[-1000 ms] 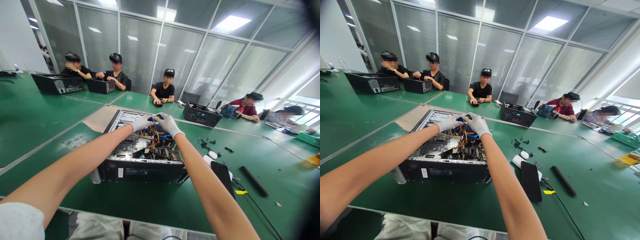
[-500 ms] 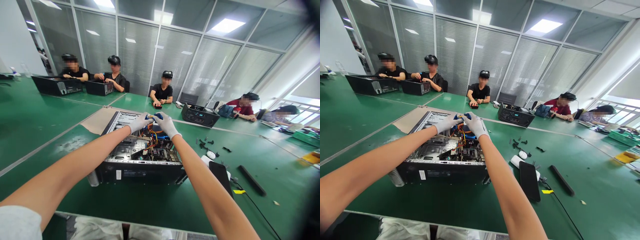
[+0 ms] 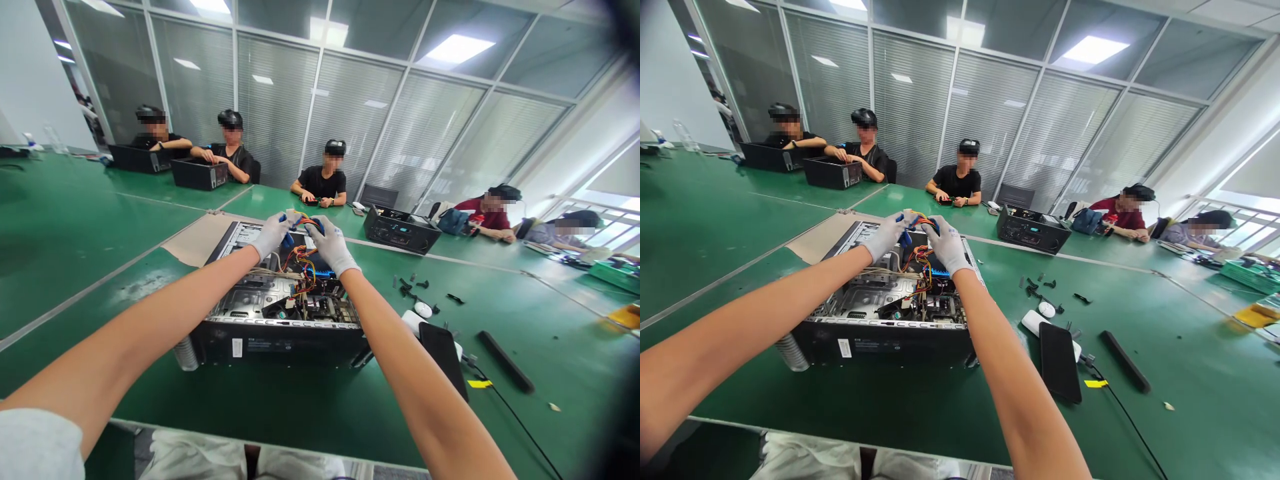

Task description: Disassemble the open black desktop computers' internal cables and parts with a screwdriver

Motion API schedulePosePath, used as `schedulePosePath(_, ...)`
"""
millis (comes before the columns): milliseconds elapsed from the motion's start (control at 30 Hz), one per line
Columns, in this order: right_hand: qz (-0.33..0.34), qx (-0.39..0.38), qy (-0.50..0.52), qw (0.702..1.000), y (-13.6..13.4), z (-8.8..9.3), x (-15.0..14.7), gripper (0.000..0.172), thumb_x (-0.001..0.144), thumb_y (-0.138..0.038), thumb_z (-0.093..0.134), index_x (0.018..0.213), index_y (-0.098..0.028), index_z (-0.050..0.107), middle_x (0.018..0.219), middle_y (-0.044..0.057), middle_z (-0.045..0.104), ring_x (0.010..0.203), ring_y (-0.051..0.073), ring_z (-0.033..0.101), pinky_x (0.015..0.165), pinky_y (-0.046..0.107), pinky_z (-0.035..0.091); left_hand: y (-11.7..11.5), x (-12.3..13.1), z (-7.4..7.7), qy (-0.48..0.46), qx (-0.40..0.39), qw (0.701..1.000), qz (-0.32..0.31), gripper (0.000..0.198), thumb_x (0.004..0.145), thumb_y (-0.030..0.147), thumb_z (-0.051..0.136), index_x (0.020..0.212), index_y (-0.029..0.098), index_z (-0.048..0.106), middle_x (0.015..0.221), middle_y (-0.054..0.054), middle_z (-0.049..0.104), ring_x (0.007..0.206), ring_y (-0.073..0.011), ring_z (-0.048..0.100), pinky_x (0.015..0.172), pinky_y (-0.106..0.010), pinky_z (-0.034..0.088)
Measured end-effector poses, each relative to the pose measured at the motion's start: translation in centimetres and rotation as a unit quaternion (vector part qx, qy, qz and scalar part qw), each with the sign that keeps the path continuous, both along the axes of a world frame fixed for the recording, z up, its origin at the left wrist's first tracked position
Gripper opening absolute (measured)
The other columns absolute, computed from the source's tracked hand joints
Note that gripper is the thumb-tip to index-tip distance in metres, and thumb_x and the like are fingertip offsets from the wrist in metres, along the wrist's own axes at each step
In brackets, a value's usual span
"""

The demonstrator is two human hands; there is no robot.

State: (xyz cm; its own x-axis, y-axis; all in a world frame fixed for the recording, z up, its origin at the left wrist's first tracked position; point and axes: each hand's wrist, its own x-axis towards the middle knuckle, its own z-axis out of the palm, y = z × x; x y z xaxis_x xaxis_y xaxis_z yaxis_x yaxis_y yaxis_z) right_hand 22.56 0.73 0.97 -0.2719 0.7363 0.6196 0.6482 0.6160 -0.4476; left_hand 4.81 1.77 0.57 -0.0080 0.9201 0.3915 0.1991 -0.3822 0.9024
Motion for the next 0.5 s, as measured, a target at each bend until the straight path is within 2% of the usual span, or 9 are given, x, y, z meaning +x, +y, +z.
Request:
schedulePosePath(133,0.002,0.023,-0.025,0.999,0.1,0.0,0.0,0.032,0.103,-0.04,0.041,0.117,-0.021,0.063,0.114,0.009,0.072,0.099,0.021,0.064,0.09,0.028,0.046,-1.3,-0.1,0.8,-0.023,-0.073,0.997,-0.001,0.048,0.097,0.062,0.05,0.087,0.016,0.058,0.061,0.0,0.057,0.043,-0.0091,0.046,0.046,-0.025,0.036)
schedulePosePath(233,-0.009,0.02,-0.043,0.999,0.0,0.0,0.0,0.031,0.103,-0.038,0.041,0.115,-0.02,0.063,0.111,0.009,0.072,0.096,0.021,0.064,0.09,0.028,0.045,-2.3,0.1,0.8,-0.028,-0.141,0.989,-0.023,0.058,0.099,0.07,0.038,0.091,0.016,0.058,0.059,-0.003,0.06,0.039,-0.012,0.049,0.044,-0.028,0.038)
schedulePosePath(300,-0.004,0.02,-0.045,0.999,-0.2,0.0,0.0,0.03,0.104,-0.037,0.04,0.115,-0.021,0.063,0.113,0.009,0.071,0.099,0.02,0.063,0.092,0.028,0.045,-2.3,0.2,0.6,-0.048,-0.155,0.986,-0.038,0.062,0.099,0.072,0.031,0.093,0.017,0.057,0.061,-0.004,0.062,0.038,-0.0128,0.05,0.044,-0.029,0.038)
schedulePosePath(367,0.008,0.019,-0.047,0.999,-0.2,0.0,-0.1,0.03,0.104,-0.036,0.038,0.116,-0.023,0.062,0.118,0.008,0.07,0.103,0.019,0.063,0.095,0.028,0.045,-1.9,0.1,0.5,-0.07,-0.144,0.986,-0.04,0.056,0.101,0.067,0.032,0.09,0.018,0.055,0.062,-0.003,0.061,0.038,-0.0122,0.05,0.044,-0.029,0.04)
schedulePosePath(500,0.009,0.012,-0.062,0.998,-0.2,-0.2,-0.4,0.03,0.105,-0.036,0.036,0.116,-0.023,0.061,0.12,0.008,0.07,0.106,0.02,0.062,0.097,0.029,0.044,-0.6,-0.7,0.4,-0.089,-0.096,0.991,-0.022,0.026,0.101,0.043,0.052,0.092,0.019,0.052,0.066,0.002,0.058,0.042,-0.0103,0.053,0.047,-0.025,0.042)
